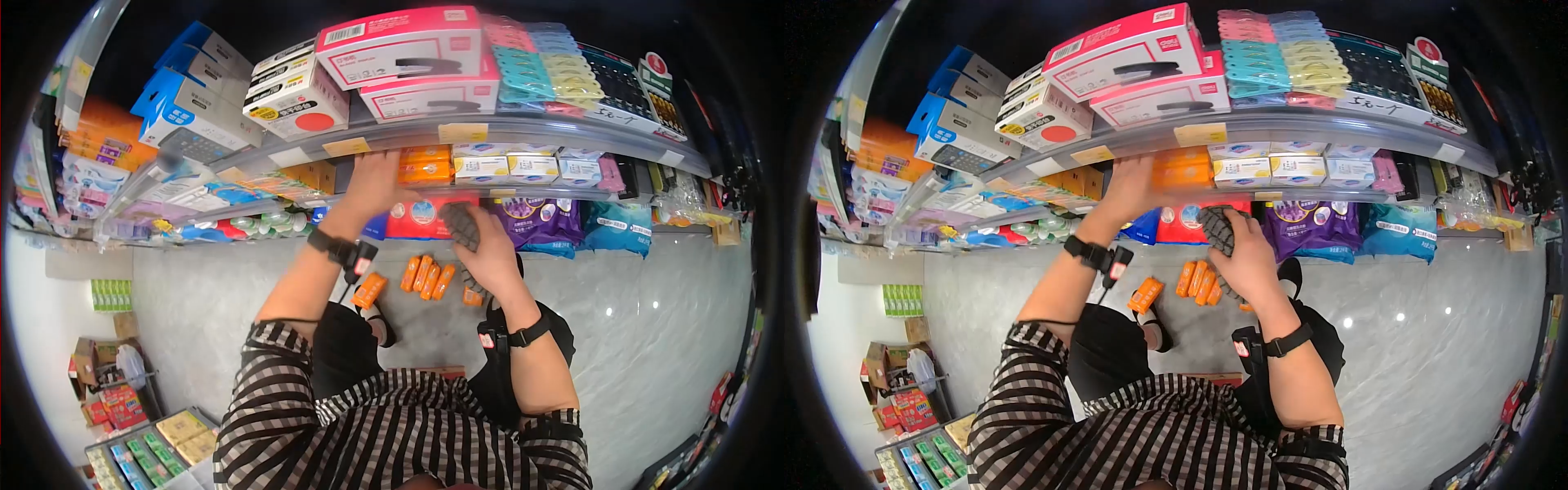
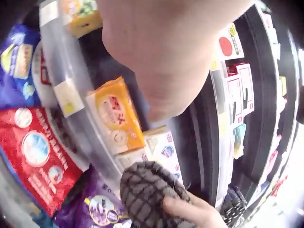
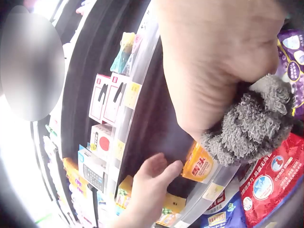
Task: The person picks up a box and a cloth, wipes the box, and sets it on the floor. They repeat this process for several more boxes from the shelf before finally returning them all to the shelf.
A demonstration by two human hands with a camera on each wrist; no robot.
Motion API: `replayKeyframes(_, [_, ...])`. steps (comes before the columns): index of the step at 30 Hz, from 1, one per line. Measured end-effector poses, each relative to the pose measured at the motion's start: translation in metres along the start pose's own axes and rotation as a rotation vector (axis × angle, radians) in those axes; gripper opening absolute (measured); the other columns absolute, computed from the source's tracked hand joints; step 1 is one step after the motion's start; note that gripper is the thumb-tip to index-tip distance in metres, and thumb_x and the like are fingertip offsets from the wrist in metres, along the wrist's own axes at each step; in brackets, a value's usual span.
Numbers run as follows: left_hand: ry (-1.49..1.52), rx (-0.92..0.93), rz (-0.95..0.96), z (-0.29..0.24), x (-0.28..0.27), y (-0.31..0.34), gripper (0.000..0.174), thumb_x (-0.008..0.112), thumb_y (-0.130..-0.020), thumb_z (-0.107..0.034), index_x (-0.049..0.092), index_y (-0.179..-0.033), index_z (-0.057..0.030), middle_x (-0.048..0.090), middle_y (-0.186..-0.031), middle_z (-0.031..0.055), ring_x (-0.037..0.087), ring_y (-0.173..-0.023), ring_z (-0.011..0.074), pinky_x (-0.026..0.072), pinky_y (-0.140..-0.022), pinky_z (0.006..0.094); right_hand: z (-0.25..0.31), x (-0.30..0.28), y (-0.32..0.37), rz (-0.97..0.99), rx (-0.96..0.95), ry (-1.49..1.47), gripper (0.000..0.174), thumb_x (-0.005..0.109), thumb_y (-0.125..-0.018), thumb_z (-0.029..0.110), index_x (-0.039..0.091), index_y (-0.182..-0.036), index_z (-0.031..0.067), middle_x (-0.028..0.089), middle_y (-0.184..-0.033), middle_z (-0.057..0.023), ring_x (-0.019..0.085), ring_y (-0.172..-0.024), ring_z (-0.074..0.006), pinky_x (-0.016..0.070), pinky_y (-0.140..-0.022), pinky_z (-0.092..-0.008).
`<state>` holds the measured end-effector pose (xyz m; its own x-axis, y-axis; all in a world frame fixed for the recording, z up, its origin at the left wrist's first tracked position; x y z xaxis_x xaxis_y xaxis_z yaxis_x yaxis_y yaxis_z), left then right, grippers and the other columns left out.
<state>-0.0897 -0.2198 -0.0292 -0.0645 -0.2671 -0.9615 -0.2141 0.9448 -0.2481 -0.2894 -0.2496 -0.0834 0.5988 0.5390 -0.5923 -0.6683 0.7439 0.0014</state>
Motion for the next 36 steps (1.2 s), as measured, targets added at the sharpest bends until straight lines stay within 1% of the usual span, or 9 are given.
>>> replayKeyframes(1, [0.049, 0.013, 0.204, 0.005, 0.021, -0.011, 0.103, 0.087, -0.055, -0.037, 0.039, -0.14, -0.004, 0.046, -0.136, 0.0255, 0.044, -0.128, 0.0385, 0.0389, -0.104, 0.0441, 0.001, 0.003, 0.0, 0.034, 0.004, 0.008, 0.065, 0.071, -0.075, 0.022, 0.046, -0.133, 0.0059, 0.054, -0.12, -0.0201, 0.058, -0.105, -0.0391, 0.0495, -0.088, -0.0446])
replayKeyframes(5, [0.087, 0.0, 0.317, 0.008, 0.038, -0.029, 0.099, 0.085, -0.054, -0.032, 0.041, -0.139, -0.0075, 0.049, -0.135, 0.023, 0.047, -0.127, 0.0359, 0.0394, -0.105, 0.041, 0.002, 0.008, -0.002, 0.086, 0.003, 0.009, 0.065, 0.071, -0.076, 0.022, 0.045, -0.133, 0.0055, 0.053, -0.124, -0.0216, 0.057, -0.108, -0.0402, 0.0493, -0.09, -0.0446])
replayKeyframes(11, [0.423, -0.152, 0.747, 0.002, 0.054, -0.025, 0.1, 0.083, -0.051, -0.033, 0.043, -0.139, -0.0081, 0.045, -0.14, 0.0209, 0.039, -0.132, 0.0363, 0.0333, -0.11, 0.0396, 0.002, 0.005, -0.004, 0.102, -0.014, 0.007, 0.064, 0.071, -0.076, 0.02, 0.046, -0.133, 0.0045, 0.053, -0.123, -0.0228, 0.056, -0.109, -0.0411, 0.049, -0.09, -0.0448])
replayKeyframes(16, [0.248, 0.059, 0.476, -0.009, 0.032, -0.033, 0.094, 0.081, -0.053, -0.031, 0.046, -0.138, -0.0126, 0.049, -0.137, 0.0193, 0.045, -0.128, 0.0343, 0.037, -0.107, 0.039, -0.003, 0.006, -0.004, 0.099, 0.011, 0.0, 0.063, 0.072, -0.074, 0.018, 0.048, -0.131, 0.0066, 0.054, -0.121, -0.0185, 0.055, -0.11, -0.0396, 0.0472, -0.091, -0.043])
replayKeyframes(23, [0.353, -0.022, 0.445, 0.007, 0.069, -0.033, 0.074, 0.08, -0.061, -0.029, 0.053, -0.129, -0.0146, 0.058, -0.125, 0.0139, 0.054, -0.117, 0.0321, 0.0446, -0.098, 0.0381, 0.002, 0.011, -0.003, 0.121, -0.013, 0.017, 0.065, 0.071, -0.074, 0.02, 0.046, -0.132, 0.004, 0.053, -0.122, -0.0224, 0.057, -0.108, -0.0409, 0.0493, -0.09, -0.045])
replayKeyframes(28, [0.088, 0.028, 0.347, 0.013, 0.057, -0.036, 0.065, 0.075, -0.067, -0.033, 0.056, -0.124, -0.0082, 0.06, -0.12, 0.0202, 0.056, -0.113, 0.034, 0.046, -0.097, 0.0398, 0.007, 0.011, -0.006, 0.104, -0.044, 0.017, 0.065, 0.07, -0.073, 0.019, 0.046, -0.132, 0.0053, 0.054, -0.122, -0.0225, 0.057, -0.107, -0.0413, 0.0495, -0.089, -0.0453])
replayKeyframes(33, [0.064, -0.248, 0.467, 0.046, 0.022, 0.002, 0.065, 0.077, -0.067, -0.041, 0.059, -0.12, -0.0085, 0.061, -0.116, 0.0208, 0.057, -0.107, 0.0388, 0.0465, -0.091, 0.0436, 0.007, 0.011, -0.008, 0.046, -0.046, -0.02, 0.059, 0.071, -0.073, 0.019, 0.05, -0.127, 0.0051, 0.056, -0.115, -0.021, 0.056, -0.105, -0.0425, 0.0479, -0.088, -0.045])
replayKeyframes(35, [-0.084, -0.079, -0.02, 0.016, -0.051, 0.031, 0.07, 0.08, -0.065, -0.036, 0.053, -0.121, -0.0033, 0.059, -0.107, 0.021, 0.056, -0.101, 0.04, 0.0464, -0.088, 0.0433, 0.004, 0.009, -0.009, 0.024, -0.02, -0.015, 0.058, 0.071, -0.074, 0.018, 0.051, -0.126, 0.0055, 0.057, -0.113, -0.0204, 0.057, -0.104, -0.0415, 0.0485, -0.087, -0.0445])
replayKeyframes(36, [-0.019, -0.103, 0.003, 0.015, -0.054, 0.052, 0.074, 0.082, -0.063, -0.03, 0.047, -0.121, -0.0009, 0.056, -0.102, 0.0197, 0.054, -0.097, 0.0394, 0.0458, -0.087, 0.0426, 0.003, 0.008, -0.01, 0.016, -0.003, -0.01, 0.058, 0.071, -0.074, 0.018, 0.051, -0.126, 0.0058, 0.057, -0.113, -0.0201, 0.057, -0.103, -0.041, 0.0488, -0.087, -0.0444])
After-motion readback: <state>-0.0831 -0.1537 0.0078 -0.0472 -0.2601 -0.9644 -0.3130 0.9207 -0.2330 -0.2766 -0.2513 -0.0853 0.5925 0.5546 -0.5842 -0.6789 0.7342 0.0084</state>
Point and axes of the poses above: each hand's wrist, its own y-axis away from the middle knuckle, its own x-axis out of the palm, z = x × y, the point moved 10 cm from there along -y, towards the middle knuckle
